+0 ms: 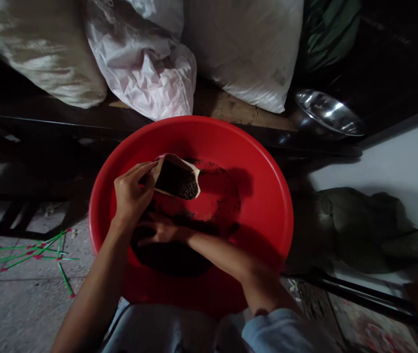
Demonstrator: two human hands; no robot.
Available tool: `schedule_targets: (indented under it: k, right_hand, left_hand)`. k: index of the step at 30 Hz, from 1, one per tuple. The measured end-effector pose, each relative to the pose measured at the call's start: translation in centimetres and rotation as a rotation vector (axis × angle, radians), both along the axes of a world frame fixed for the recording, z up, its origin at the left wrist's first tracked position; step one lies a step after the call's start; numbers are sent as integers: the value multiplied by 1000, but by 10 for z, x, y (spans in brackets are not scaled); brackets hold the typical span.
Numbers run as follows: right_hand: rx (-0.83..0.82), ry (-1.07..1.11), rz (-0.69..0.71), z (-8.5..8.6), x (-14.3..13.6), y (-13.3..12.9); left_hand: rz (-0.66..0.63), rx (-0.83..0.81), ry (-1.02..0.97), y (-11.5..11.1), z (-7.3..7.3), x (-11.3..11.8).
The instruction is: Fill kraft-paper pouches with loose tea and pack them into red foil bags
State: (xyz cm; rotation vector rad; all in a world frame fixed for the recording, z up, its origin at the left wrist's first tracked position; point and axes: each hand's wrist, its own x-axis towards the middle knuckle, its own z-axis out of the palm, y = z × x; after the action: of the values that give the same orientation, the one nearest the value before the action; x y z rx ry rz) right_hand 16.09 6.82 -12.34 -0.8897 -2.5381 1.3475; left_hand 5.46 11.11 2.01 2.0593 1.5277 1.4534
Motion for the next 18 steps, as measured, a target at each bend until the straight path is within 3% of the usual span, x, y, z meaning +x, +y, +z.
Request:
schedule_targets:
  k: [3,6,9,12,16,18]
  right_hand:
    - [-155,-122,85,-15,28,-26]
    - [-172,-257,86,-24,58,-43]
    - [-138,-237,95,-14,89,-48]
    - [-118,-81,2,25,115,-43]
    - [-35,247,-227,110,130,-20]
    - [117,356,-318,151,125,-4]
  left_hand:
    - [0,10,5,0,0,0]
    - [4,8,4,-2,-1,0]
    - [-18,11,3,-3,-2,0]
    - [-23,25,2,-2,-3,2]
    - [-25,30,5,-3,-1,2]
    - [-36,25,7,-3,-1,2]
